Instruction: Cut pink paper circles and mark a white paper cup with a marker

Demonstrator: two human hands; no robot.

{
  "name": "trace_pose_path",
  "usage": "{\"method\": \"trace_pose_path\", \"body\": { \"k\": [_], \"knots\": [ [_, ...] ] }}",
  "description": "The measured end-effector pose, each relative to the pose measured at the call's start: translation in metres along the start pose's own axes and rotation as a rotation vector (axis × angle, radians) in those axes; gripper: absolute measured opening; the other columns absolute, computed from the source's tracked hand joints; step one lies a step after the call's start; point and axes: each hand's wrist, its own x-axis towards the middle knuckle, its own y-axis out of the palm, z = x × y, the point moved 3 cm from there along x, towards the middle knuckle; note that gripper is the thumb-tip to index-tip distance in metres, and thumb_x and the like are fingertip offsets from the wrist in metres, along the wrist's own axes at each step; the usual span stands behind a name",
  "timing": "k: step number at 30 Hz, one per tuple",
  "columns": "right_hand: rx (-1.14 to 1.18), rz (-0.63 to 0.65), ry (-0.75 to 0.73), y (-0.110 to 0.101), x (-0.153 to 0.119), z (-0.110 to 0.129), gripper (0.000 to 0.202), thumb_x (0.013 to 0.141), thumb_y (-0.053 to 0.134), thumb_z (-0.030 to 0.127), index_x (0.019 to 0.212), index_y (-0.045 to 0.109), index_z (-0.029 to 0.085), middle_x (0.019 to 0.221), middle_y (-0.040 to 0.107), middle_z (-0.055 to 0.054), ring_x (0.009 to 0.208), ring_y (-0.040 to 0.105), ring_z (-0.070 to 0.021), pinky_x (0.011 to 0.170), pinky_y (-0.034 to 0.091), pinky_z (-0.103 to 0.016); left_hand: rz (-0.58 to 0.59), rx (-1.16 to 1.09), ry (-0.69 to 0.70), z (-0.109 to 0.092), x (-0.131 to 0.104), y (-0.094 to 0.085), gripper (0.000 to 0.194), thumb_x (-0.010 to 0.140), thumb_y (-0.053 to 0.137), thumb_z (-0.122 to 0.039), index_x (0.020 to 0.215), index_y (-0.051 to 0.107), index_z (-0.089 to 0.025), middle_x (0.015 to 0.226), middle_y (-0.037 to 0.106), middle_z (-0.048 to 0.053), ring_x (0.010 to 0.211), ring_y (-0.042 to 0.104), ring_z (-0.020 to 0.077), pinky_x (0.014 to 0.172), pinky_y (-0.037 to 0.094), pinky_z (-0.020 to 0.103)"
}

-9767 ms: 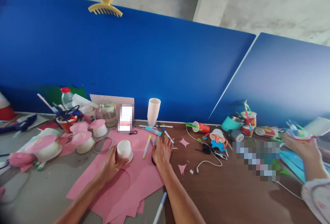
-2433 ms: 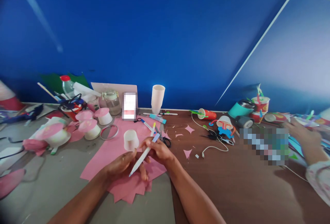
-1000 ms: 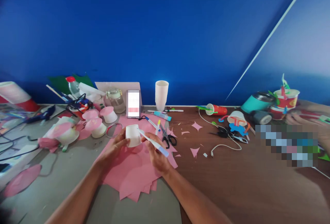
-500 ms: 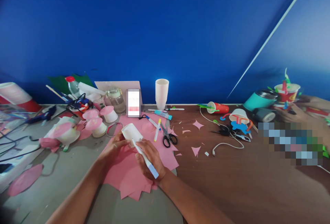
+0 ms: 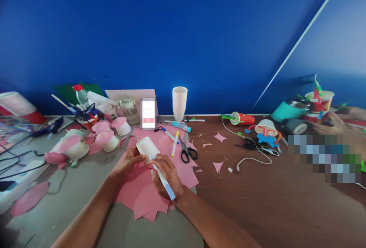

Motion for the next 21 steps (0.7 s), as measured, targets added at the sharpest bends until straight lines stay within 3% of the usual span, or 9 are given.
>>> {"method": "trace_pose_path", "body": {
  "k": [8,14,21],
  "knots": [
    [0.019,0.027,0.032,0.0012,-0.0044,-0.008,0.047,0.105,0.064,0.016,0.149,0.069,0.034,0.114,0.08,-0.009,0.111,0.08,-0.0323,0.093,0.073,-0.05,0.01,-0.011,-0.016,-0.0005,-0.0012,0.0022,0.045,0.068,0.099,-0.03,0.104,0.074,-0.021,0.093,0.08,0.003,0.08,0.07,0.0206,0.074,0.055,0.031],
    [0.013,0.011,-0.006,0.0016,-0.0021,-0.0065,0.041,0.104,0.062,0.015,0.143,0.07,0.026,0.113,0.078,-0.011,0.111,0.08,-0.0316,0.093,0.074,-0.049,0.031,0.028,0.001,-0.0044,-0.0018,0.0037,0.039,0.069,0.098,-0.036,0.098,0.076,-0.021,0.09,0.078,0.002,0.081,0.068,0.0201,0.074,0.054,0.029],
    [-0.021,0.021,0.002,0.0027,-0.0009,-0.0056,0.043,0.103,0.062,0.014,0.143,0.068,0.029,0.111,0.079,-0.012,0.107,0.081,-0.0332,0.088,0.075,-0.051,0.04,0.002,-0.001,-0.0043,-0.0022,0.0043,0.043,0.07,0.098,-0.033,0.105,0.076,-0.022,0.093,0.079,0.003,0.082,0.07,0.0219,0.074,0.053,0.031]
  ]
}}
